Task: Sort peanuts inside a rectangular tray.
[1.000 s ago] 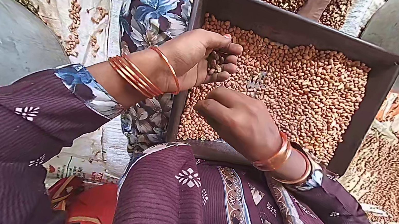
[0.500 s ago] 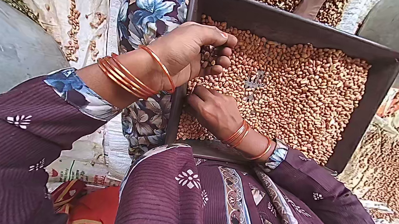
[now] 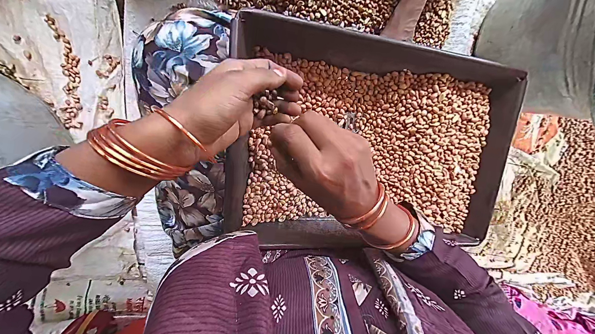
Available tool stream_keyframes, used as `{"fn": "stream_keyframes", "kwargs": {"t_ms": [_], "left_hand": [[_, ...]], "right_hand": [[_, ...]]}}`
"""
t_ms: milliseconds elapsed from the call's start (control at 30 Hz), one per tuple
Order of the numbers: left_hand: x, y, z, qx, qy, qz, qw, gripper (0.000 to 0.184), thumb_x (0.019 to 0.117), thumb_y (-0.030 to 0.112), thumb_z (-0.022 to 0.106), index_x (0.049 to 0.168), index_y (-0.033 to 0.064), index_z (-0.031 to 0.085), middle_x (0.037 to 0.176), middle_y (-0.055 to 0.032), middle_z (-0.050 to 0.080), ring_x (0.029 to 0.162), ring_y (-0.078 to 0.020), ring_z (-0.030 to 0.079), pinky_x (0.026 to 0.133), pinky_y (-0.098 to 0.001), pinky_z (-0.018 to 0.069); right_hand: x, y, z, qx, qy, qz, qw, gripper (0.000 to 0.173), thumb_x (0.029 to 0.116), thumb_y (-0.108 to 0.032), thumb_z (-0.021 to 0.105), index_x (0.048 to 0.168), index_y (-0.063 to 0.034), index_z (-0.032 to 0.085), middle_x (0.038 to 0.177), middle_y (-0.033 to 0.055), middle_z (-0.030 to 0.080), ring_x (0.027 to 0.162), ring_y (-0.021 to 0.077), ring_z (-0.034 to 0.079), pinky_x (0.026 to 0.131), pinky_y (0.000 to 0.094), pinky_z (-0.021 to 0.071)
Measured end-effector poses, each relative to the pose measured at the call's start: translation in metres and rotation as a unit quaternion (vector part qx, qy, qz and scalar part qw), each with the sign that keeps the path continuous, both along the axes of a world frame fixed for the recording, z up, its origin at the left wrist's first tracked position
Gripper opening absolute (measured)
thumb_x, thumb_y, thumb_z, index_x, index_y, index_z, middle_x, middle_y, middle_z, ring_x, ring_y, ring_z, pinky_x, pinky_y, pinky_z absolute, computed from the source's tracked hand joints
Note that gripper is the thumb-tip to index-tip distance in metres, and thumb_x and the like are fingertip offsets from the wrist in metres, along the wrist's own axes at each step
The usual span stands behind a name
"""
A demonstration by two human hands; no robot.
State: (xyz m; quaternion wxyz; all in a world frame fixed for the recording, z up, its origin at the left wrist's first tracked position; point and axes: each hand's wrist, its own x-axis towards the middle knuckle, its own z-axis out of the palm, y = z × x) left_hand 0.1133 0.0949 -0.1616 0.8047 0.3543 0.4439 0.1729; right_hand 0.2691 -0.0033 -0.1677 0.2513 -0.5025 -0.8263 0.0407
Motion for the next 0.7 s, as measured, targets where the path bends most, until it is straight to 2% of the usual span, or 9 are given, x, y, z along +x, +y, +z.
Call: {"fn": "stream_keyframes", "kwargs": {"t_ms": [167,300,400,433,500,567,600,667,700], "left_hand": [[0.011,-0.017,-0.007,-0.146,-0.019,-0.025,0.989,0.036,0.1125,0.03,0.036,0.102,0.0107,0.065,0.098,-0.0031,0.068,0.091,-0.0134,0.069,0.084,-0.0319,0.0591],[0.011,-0.016,-0.009,-0.127,-0.004,-0.05,0.991,0.037,0.1116,0.021,0.036,0.103,0.009,0.069,0.092,-0.0024,0.072,0.086,-0.0135,0.072,0.081,-0.0297,0.0605],[0.009,-0.012,-0.007,-0.103,0.01,-0.04,0.994,0.036,0.1119,0.02,0.036,0.102,0.0099,0.069,0.09,-0.0009,0.068,0.082,-0.0119,0.069,0.077,-0.0265,0.0593],[0.009,-0.01,-0.005,-0.093,0.016,-0.033,0.995,0.035,0.1118,0.02,0.036,0.099,0.011,0.067,0.089,-0.0001,0.067,0.078,-0.0104,0.067,0.073,-0.0243,0.0585],[0.007,-0.007,-0.002,-0.08,0.023,-0.02,0.996,0.034,0.1114,0.019,0.036,0.096,0.0122,0.066,0.086,0.0008,0.066,0.073,-0.0079,0.065,0.066,-0.0205,0.0562],[0.005,-0.003,0.0,-0.069,0.024,-0.013,0.997,0.033,0.1113,0.02,0.037,0.097,0.0129,0.066,0.084,0.0018,0.064,0.068,-0.006,0.062,0.062,-0.0181,0.0534],[0.004,0.0,0.001,-0.064,0.026,-0.01,0.998,0.033,0.1114,0.02,0.037,0.098,0.0132,0.066,0.081,0.0028,0.063,0.066,-0.0049,0.06,0.06,-0.0168,0.052],[0.001,0.004,0.004,-0.053,0.025,-0.003,0.998,0.032,0.1113,0.019,0.037,0.1,0.0137,0.067,0.078,0.0041,0.059,0.063,-0.0029,0.057,0.058,-0.0146,0.05],[-0.001,0.006,0.004,-0.047,0.019,0.003,0.999,0.032,0.1113,0.018,0.037,0.102,0.0134,0.067,0.077,0.0046,0.059,0.062,-0.0025,0.056,0.057,-0.0142,0.0493]], "right_hand": [[0.022,-0.006,0.019,-0.059,0.028,-0.041,0.997,0.016,0.0957,-0.017,0.069,0.105,-0.0102,0.08,0.091,0.0108,0.069,0.079,0.0219,0.066,0.06,0.0316,0.0513],[0.056,-0.002,0.032,-0.117,0.065,-0.057,0.989,0.017,0.0951,-0.015,0.07,0.107,-0.0062,0.078,0.089,0.0099,0.064,0.07,0.0142,0.06,0.056,0.0264,0.0477],[0.097,0.013,0.039,-0.144,-0.004,-0.133,0.981,0.022,0.1019,-0.021,0.063,0.114,-0.0079,0.075,0.094,0.0104,0.068,0.072,0.0156,0.066,0.061,0.0291,0.0555],[0.106,0.018,0.04,-0.181,-0.071,-0.18,0.964,0.025,0.1044,-0.024,0.058,0.119,-0.009,0.072,0.096,0.012,0.069,0.076,0.0215,0.068,0.064,0.0362,0.056],[0.11,0.03,0.032,-0.315,-0.206,-0.288,0.88,0.033,0.1079,-0.025,0.051,0.129,-0.0019,0.062,0.107,0.0263,0.067,0.091,0.0446,0.068,0.073,0.0596,0.0523],[0.099,0.045,0.007,-0.424,-0.272,-0.328,0.799,0.042,0.1082,-0.022,0.047,0.142,0.0033,0.045,0.123,0.0314,0.062,0.103,0.0514,0.067,0.079,0.0656,0.0529],[0.093,0.045,-0.001,-0.437,-0.254,-0.288,0.813,0.044,0.1088,-0.021,0.046,0.145,0.0028,0.04,0.128,0.0291,0.06,0.102,0.0474,0.069,0.08,0.0606,0.0552],[0.095,0.038,-0.007,-0.394,-0.101,-0.13,0.904,0.049,0.1045,-0.011,0.048,0.153,-0.0038,0.04,0.131,0.0223,0.06,0.102,0.0359,0.069,0.084,0.0516,0.057],[0.098,0.037,-0.006,-0.365,-0.038,-0.077,0.927,0.051,0.1031,-0.011,0.047,0.154,-0.0074,0.042,0.133,0.0181,0.061,0.107,0.0306,0.068,0.089,0.0481,0.0569]]}}
